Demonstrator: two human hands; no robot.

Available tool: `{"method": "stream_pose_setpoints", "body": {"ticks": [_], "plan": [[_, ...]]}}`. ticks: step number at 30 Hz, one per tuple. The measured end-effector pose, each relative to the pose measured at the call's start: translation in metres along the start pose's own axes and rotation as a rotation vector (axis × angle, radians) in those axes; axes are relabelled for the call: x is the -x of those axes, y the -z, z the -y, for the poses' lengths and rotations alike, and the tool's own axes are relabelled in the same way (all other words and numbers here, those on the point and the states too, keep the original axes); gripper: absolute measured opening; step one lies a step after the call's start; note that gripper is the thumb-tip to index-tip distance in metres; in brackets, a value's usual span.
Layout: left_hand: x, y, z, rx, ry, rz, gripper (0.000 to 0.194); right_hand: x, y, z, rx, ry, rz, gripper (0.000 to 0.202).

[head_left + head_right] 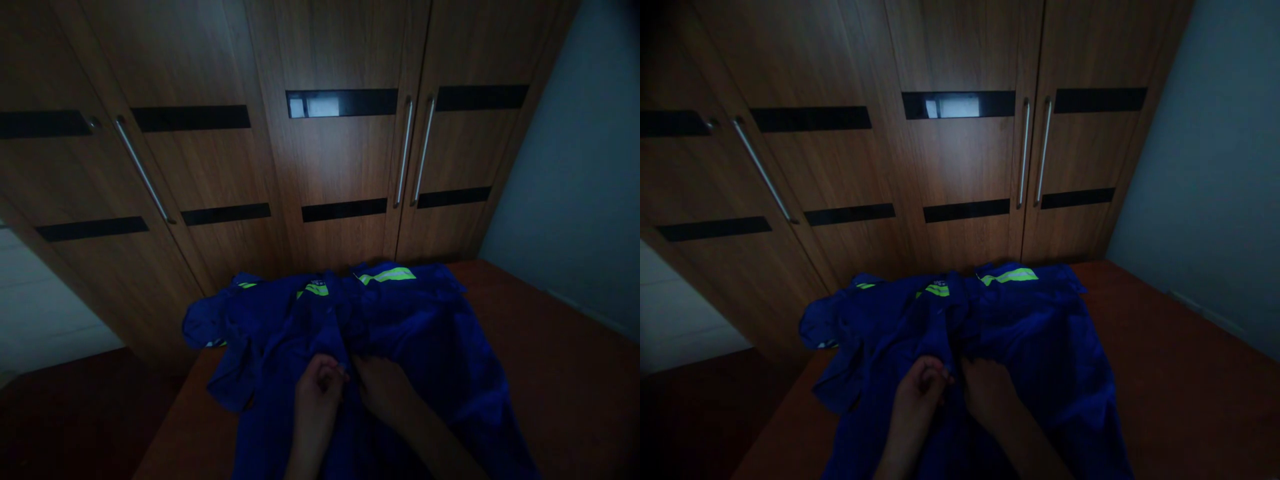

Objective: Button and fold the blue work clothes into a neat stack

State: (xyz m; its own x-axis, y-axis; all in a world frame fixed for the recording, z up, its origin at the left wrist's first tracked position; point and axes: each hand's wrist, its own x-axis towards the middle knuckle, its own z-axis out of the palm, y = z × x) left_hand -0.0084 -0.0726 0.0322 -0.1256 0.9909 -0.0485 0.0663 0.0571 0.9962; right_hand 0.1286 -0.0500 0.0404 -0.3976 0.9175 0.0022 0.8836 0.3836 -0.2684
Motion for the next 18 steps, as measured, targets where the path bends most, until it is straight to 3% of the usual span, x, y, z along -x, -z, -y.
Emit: {"method": "stream_pose_setpoints", "body": {"ticks": [5,9,13,18], "plan": [[0.002,0.001,0.0,-0.032,-0.042,-0.002,0.016,-0.006,0.007,0.005,0.019,-0.13,0.033,0.027],[0.003,0.001,-0.003,-0.052,-0.04,-0.008,0.015,-0.003,0.0,0.001,-0.102,-0.174,-0.034,0.017],[0.004,0.001,-0.004,-0.076,-0.051,-0.016,0.013,0.007,-0.011,-0.007,-0.424,-0.19,-0.205,0.028],[0.005,-0.001,-0.006,-0.063,-0.049,-0.012,0.013,0.022,-0.013,-0.016,-0.913,-0.384,-0.441,0.027]]}}
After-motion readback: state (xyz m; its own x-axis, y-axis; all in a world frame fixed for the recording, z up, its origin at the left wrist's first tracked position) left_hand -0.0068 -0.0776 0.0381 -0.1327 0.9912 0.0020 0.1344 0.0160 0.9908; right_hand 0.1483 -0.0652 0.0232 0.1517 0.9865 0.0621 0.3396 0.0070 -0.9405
